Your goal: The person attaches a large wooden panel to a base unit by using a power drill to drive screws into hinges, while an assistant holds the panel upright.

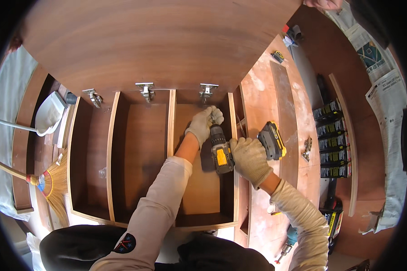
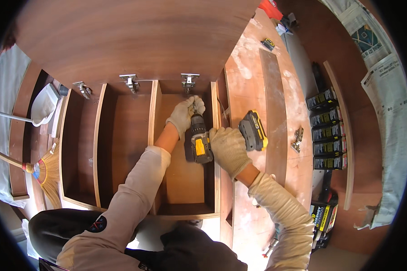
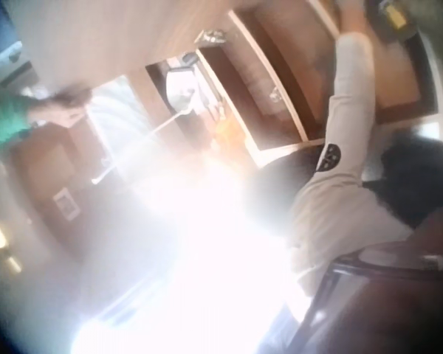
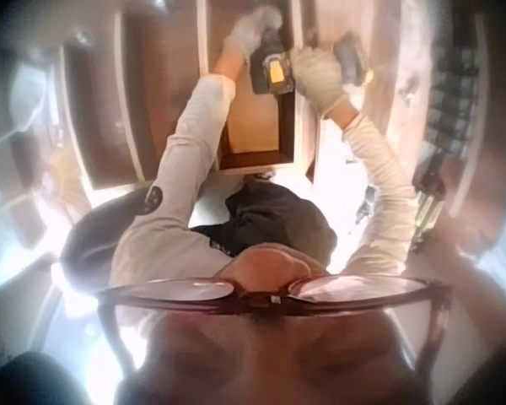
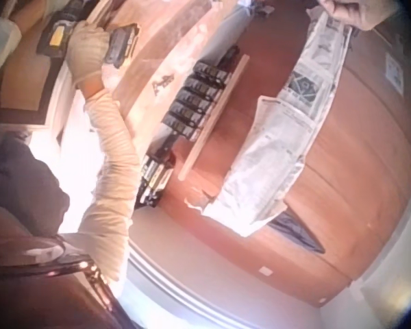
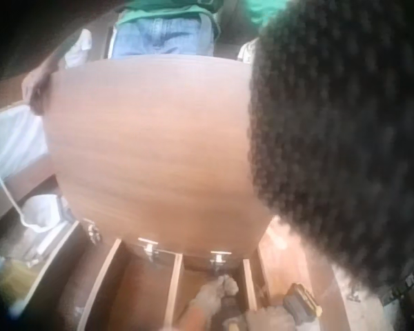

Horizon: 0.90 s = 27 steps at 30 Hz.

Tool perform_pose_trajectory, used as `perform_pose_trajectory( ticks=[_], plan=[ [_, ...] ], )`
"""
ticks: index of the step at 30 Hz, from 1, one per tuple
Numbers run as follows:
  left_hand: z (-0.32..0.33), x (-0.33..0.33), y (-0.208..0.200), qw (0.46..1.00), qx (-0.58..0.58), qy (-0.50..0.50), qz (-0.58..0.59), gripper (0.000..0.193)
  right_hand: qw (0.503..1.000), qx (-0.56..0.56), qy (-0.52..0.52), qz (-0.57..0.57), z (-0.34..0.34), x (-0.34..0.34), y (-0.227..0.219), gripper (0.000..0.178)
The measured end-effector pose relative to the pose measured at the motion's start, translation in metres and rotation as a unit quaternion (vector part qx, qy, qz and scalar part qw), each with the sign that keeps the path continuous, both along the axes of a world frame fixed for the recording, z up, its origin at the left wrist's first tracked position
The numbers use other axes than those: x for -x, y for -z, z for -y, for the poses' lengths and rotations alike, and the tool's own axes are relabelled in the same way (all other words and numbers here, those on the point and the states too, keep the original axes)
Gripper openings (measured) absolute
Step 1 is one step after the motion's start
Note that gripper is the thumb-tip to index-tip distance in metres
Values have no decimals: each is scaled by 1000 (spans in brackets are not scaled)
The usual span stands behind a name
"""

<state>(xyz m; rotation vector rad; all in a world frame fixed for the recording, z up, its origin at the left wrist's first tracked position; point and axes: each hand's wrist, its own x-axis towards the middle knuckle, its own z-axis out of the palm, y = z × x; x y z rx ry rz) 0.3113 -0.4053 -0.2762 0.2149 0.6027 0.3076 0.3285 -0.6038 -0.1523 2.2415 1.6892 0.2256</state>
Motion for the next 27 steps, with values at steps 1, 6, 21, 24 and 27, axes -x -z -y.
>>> perform_pose_trajectory(
  ticks=[1, 6, 21, 24, 27],
  plan=[
    [-6, -5, 5, 1000, 2, -9, 23, 18, 1000, -7, -8, 16, -8, -5, 0, 15],
    [-23, -11, 28, 992, 22, -37, 122, 18, 1000, 6, -5, 14, -34, -16, 8, 17],
    [-14, -7, 13, 994, -43, -48, 83, 25, 999, 23, 32, -26, -48, -15, 11, 22],
    [10, 21, 3, 993, -69, 77, -48, 35, 995, 54, 66, -48, -48, -18, 10, 22],
    [86, 55, 8, 947, -271, -21, -172, 54, 993, 69, 87, -41, -46, -18, 12, 20]
  ],
)
